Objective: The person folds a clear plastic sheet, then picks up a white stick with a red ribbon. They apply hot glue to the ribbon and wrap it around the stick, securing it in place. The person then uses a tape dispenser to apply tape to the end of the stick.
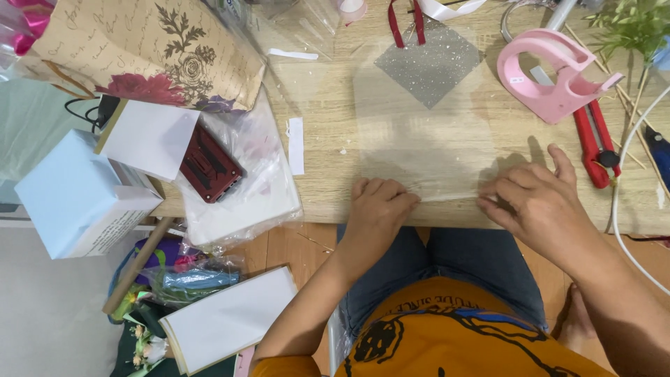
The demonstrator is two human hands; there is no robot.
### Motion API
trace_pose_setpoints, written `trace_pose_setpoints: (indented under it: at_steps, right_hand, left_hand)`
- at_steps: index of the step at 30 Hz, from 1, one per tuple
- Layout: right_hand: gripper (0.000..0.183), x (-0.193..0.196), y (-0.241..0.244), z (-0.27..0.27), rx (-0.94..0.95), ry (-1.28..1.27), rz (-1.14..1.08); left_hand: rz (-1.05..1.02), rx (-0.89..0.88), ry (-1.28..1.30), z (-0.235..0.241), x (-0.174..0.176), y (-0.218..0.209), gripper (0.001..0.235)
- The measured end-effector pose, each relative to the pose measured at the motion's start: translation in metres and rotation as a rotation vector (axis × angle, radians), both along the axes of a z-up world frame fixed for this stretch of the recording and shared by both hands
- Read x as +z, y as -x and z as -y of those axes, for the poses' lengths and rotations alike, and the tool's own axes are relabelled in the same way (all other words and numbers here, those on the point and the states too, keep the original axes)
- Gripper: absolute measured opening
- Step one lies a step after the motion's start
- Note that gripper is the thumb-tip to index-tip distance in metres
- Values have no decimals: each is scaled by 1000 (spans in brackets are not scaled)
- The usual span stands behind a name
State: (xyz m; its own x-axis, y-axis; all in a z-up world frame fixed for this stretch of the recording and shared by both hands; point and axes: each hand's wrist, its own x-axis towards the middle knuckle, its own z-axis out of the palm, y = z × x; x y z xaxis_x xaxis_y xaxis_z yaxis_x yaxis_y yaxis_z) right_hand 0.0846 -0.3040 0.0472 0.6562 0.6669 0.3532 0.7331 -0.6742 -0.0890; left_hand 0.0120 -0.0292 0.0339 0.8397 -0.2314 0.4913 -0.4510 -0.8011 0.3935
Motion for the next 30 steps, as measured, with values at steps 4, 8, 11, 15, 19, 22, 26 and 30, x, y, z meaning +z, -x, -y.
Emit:
trace_pose_setpoints:
  at_steps: [4, 8, 11, 15, 19, 22, 26, 30]
  right_hand:
    - [30, 5, 0, -11, -43, 74, 121]
    - [19, -2, 1, -31, 145, -164, -42]
    - [8, -13, -2, -38, 163, -194, -37]
    - [12, -13, -4, -40, 184, -238, -73]
    - [9, -8, -4, -40, 177, -229, -195]
    - [10, -10, -7, -40, 70, -157, -405]
    - [11, -7, -11, -43, -6, -132, -525]
    - [9, -6, -12, -48, -64, -70, -560]
  left_hand:
    - [-3, 8, 28, 2, 2, -2, 8]
    - [-9, 22, 27, 2, 3, -2, 7]
    - [-30, 10, 43, 0, 3, -2, 6]
    - [-50, 14, 50, 0, -1, -2, 6]
    - [-67, 9, 86, -3, -2, -3, 6]
    - [-149, 0, 170, -6, 3, -4, 8]
    - [-243, 40, 202, -7, -2, -6, 15]
    - [-178, 62, 136, -2, 2, -6, 13]
